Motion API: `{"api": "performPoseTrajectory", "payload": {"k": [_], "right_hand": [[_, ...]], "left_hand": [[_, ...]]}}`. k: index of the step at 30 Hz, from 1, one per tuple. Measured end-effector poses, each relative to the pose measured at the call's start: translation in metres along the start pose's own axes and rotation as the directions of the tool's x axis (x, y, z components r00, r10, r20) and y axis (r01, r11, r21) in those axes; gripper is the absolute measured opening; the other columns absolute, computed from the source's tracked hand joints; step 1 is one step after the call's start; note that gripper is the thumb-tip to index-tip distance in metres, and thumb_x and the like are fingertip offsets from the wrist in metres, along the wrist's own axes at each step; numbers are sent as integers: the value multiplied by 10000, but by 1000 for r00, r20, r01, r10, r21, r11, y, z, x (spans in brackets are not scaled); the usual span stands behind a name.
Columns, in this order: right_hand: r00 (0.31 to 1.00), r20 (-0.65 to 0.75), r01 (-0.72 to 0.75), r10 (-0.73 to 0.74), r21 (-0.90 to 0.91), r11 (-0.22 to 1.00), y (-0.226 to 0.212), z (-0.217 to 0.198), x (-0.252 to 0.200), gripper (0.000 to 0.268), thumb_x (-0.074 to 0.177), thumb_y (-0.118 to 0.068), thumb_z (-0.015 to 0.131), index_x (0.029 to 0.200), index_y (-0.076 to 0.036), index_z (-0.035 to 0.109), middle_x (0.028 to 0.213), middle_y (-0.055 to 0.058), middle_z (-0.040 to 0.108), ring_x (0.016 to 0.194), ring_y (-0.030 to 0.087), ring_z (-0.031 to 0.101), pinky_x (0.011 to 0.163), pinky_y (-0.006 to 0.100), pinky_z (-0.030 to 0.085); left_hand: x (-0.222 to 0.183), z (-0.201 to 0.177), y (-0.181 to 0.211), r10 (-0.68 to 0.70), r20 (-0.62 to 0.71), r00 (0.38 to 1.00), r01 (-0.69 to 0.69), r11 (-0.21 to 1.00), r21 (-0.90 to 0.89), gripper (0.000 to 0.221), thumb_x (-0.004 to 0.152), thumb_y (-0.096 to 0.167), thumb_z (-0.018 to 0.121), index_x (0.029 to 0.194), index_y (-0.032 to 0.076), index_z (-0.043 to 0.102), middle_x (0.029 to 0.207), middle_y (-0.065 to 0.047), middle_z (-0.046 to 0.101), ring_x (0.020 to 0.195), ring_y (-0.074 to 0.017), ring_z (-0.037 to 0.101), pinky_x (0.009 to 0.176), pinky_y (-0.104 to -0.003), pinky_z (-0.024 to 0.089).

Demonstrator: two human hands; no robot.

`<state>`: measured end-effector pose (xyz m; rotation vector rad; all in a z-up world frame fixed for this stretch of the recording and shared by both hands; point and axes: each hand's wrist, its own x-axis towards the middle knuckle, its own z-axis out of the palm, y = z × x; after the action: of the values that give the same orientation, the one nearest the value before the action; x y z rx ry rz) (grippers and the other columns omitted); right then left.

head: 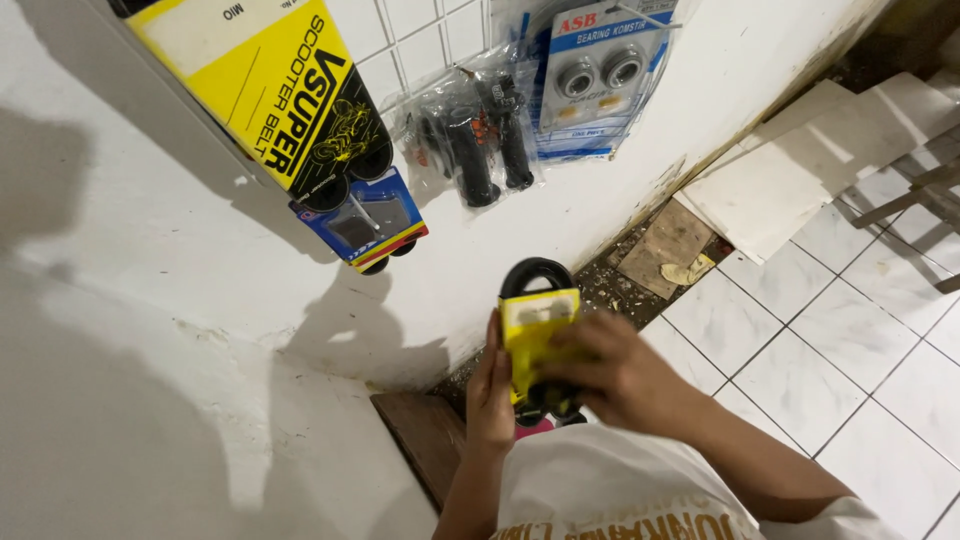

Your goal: Cleaning a motorcycle scooter belt using a yellow cloth.

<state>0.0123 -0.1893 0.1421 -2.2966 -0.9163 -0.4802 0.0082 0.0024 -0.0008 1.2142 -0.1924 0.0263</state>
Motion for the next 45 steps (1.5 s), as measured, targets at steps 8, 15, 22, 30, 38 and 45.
{"api": "performPoseTrajectory", "payload": {"k": [8,15,22,30,38,45], "right_hand": [[984,169,40,-60,123,992,8,8,-12,389,722,-111,833,1108,-151,796,1098,94,694,1076,294,629,895,447,529],[998,61,2,-4,33,999,0,9,-12,463,636,-52,792,1093,-122,780,1121,149,686,1047,333,615,891,468,525],[971,203,88,-125,179,980,0,10,-11,408,716,-85,831,1119,-128,780,1120,107,703,1061,295,651,892,445,546],[989,104,96,-108,110,989,-3,16,-16,398,732,-122,848,1122,-139,772,1145,80,714,1061,276,657,918,418,549],[977,212,-34,-13,215,976,3,4,-7,554,641,-80,810,1192,-81,749,1158,143,644,1081,341,624,921,446,532],[992,115,-82,57,228,970,12,21,-12,595,615,-74,795,1206,-61,734,1166,170,603,1082,363,616,926,452,531]], "left_hand": [[2,-3,-11,-34,-83,996,23,993,-120,557,1096,167,407,1607,-11,275,1678,-140,338,1511,-213,361,1220,-349,305],[2,3,-3,-54,-68,996,38,975,-220,561,1094,161,408,1613,1,265,1675,-126,342,1508,-205,360,1221,-352,304],[1,1,-3,-23,-60,998,11,981,-196,552,1107,167,406,1617,1,276,1672,-142,362,1490,-215,384,1206,-349,330],[5,8,7,-137,-110,984,95,940,-328,560,1082,170,412,1609,28,286,1644,-120,393,1463,-196,417,1185,-342,350],[-1,10,8,-370,17,929,317,770,-554,480,1081,357,464,1393,3,554,1188,-124,694,1037,-212,685,860,-360,585],[-3,16,5,-367,160,916,365,598,-713,556,1104,503,408,1353,40,588,1145,-110,696,995,-216,701,811,-360,586]]}}
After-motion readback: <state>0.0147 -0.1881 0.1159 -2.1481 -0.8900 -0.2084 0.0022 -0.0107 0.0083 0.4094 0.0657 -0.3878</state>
